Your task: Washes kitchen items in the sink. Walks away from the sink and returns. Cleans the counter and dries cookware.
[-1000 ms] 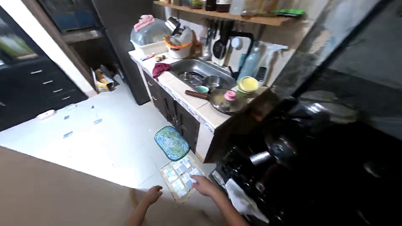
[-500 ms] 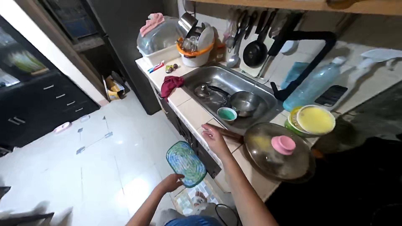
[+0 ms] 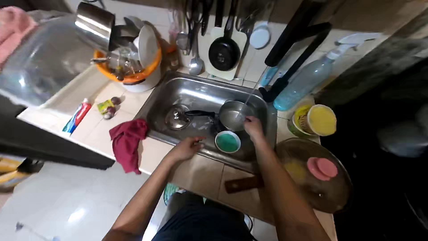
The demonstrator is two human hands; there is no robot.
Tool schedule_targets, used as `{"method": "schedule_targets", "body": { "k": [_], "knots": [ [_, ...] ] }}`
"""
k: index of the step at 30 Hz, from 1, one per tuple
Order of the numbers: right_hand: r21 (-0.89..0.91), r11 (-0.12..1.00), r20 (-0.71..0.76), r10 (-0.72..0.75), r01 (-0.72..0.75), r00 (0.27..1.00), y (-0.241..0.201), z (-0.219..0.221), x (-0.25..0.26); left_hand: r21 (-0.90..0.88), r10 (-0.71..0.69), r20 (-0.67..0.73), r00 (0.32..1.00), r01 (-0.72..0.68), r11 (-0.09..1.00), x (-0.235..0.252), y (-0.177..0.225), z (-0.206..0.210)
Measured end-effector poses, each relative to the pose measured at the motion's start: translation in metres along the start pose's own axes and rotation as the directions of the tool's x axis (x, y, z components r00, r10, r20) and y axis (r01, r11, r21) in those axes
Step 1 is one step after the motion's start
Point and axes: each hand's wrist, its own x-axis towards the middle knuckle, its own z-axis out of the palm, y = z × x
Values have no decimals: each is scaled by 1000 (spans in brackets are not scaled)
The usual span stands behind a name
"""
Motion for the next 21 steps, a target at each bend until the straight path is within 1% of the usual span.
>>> {"method": "schedule_targets", "body": {
  "k": [2,4,6,7,8,9,10,11,12,13,14,15,17,19,21],
  "knots": [
    [-136,981,-76,130,-139,989,0,9,11,57,8,71,997,-13,998,22,0,-21],
    [-169,949,-93,255,-268,962,6,20,13,120,21,120,993,-35,992,45,-5,-35],
    [-240,907,-164,313,-346,935,11,33,15,204,15,174,985,-51,978,70,-13,-39],
    [-294,897,-242,264,-330,934,12,41,16,243,11,207,978,-62,968,81,-16,-38],
    [-356,897,-307,155,-264,939,11,47,16,273,8,247,969,-77,959,92,-19,-35],
    [-424,891,-310,24,-161,950,10,53,17,309,-7,297,955,-89,947,101,-20,-30],
    [-475,879,-243,-79,-48,967,7,57,18,351,-26,347,938,-105,930,109,-20,-25],
    [-498,865,-107,-121,53,987,0,61,20,398,-44,392,919,-126,909,117,-19,-20],
    [-509,851,57,-117,130,992,-8,65,24,438,-55,415,908,-146,887,124,-17,-15],
    [-516,842,200,-65,161,978,-17,70,28,470,-62,414,908,-155,869,129,-16,-9],
    [-522,837,303,1,165,953,-25,77,33,490,-57,396,917,-158,857,134,-17,-3],
    [-526,835,363,50,160,930,-30,85,38,503,-48,374,926,-159,850,138,-17,2],
    [-536,832,390,95,142,916,-34,98,48,510,-22,356,934,-175,842,141,-14,12],
    [-536,835,363,95,124,927,-33,106,57,542,-35,402,915,-208,814,142,-11,19],
    [-532,833,356,59,151,932,-37,109,60,537,-31,436,899,-232,811,141,-8,22]
  ]
}}
